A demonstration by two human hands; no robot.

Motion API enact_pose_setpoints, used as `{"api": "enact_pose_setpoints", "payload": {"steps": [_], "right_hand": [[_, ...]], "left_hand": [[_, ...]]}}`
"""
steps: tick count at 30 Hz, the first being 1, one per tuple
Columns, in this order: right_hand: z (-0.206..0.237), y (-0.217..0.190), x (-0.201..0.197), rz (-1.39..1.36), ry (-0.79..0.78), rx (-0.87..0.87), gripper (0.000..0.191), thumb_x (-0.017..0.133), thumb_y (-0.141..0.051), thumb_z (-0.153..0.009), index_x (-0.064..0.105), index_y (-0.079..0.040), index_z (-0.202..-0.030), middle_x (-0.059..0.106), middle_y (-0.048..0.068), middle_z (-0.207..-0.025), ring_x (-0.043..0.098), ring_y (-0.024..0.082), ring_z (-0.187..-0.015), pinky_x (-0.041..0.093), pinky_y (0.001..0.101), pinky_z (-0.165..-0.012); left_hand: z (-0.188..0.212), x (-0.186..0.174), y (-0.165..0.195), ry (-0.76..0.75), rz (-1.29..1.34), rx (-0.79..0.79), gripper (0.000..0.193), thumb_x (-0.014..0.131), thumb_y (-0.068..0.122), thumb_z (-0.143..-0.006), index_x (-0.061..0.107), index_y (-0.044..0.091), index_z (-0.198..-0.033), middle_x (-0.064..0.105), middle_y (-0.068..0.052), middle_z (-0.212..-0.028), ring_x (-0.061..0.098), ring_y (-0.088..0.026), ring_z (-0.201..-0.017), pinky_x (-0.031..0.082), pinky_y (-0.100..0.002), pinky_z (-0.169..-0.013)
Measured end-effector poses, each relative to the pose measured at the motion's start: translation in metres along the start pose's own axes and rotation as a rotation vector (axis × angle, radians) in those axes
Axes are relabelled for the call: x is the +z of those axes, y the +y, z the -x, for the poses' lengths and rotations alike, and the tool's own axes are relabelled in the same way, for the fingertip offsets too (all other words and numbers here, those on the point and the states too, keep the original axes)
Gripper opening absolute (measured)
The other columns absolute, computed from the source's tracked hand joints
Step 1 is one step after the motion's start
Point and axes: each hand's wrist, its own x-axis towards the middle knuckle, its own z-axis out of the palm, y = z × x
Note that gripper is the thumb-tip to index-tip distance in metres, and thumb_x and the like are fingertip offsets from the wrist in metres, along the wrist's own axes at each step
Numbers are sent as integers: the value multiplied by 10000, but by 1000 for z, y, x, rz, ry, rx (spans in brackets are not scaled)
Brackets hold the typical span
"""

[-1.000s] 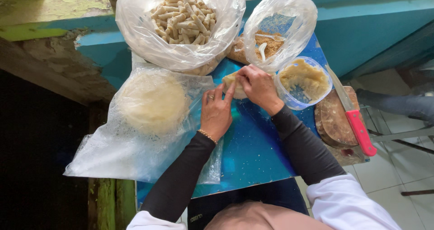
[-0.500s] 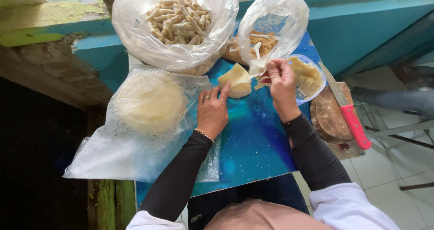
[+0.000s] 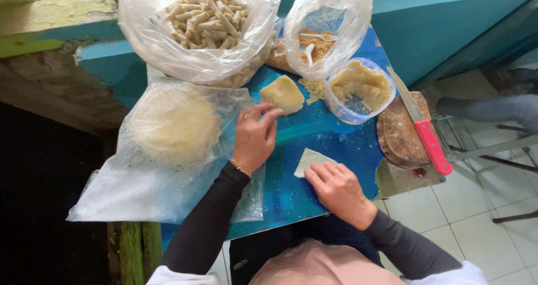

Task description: The person sits at a small table and wraps square dough wrappers around a portion of filling taken from a container, folding the wrapper closed by hand and placing the finished wrapped snack into a plastic bag with other finished pieces. They occasionally reposition wrappers and adjust the plastic bag.

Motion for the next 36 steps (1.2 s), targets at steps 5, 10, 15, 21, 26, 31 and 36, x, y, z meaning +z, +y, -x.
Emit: {"api": "enact_pose_setpoints", "payload": {"steps": [5,10,15,21,26,31,36], "right_hand": [[14,-15,7,2,69,119,437,706,-117,-865,658,-14,-1287,708,114,-1082,677,258,-879,519,392,-719],[15,-11,-3,-274,164,238,369,733,-109,-895,666,-66,-1255,702,127,-1168,702,297,-1021,580,380,-852],[3,87,-43,0,120,301,497,781,-377,-873,702,-126,-1295,637,85,-1375,557,306,-1311,381,509,-1109],[-26,170,-44,554,-290,132,884,574,-856,-687,730,-210,-1270,370,99,-1632,207,370,-1545,15,732,-1175],[-41,178,-36,595,-480,93,778,523,-845,-772,791,-183,-1082,321,83,-1672,153,356,-1573,-41,722,-1163],[-50,169,-37,645,-561,70,730,549,-811,-797,789,-142,-964,325,38,-1685,182,316,-1573,-61,695,-1177],[-51,145,-54,573,-407,121,627,645,-695,-785,743,-102,-961,388,118,-1623,233,316,-1541,-28,692,-1166]], "left_hand": [[10,0,28,-366,159,191,159,708,134,-848,732,127,-1006,673,-64,-1014,636,-293,-989,464,-440,-942],[12,9,36,-436,86,283,119,715,137,-826,734,153,-943,629,-44,-971,615,-264,-959,451,-434,-931],[13,9,30,-439,76,283,154,725,134,-826,716,146,-980,624,-35,-1014,605,-267,-981,459,-424,-918],[11,9,33,-441,71,200,146,745,152,-813,658,118,-926,624,-51,-1005,601,-288,-979,466,-428,-887],[11,9,30,-443,65,212,129,746,152,-823,655,118,-907,624,-49,-1007,602,-284,-981,470,-427,-897],[12,9,28,-443,74,212,144,757,164,-812,663,119,-911,621,-50,-1005,603,-285,-986,469,-429,-903],[13,8,27,-418,91,154,124,762,162,-798,661,124,-860,622,-47,-967,608,-288,-969,466,-438,-903]]}}
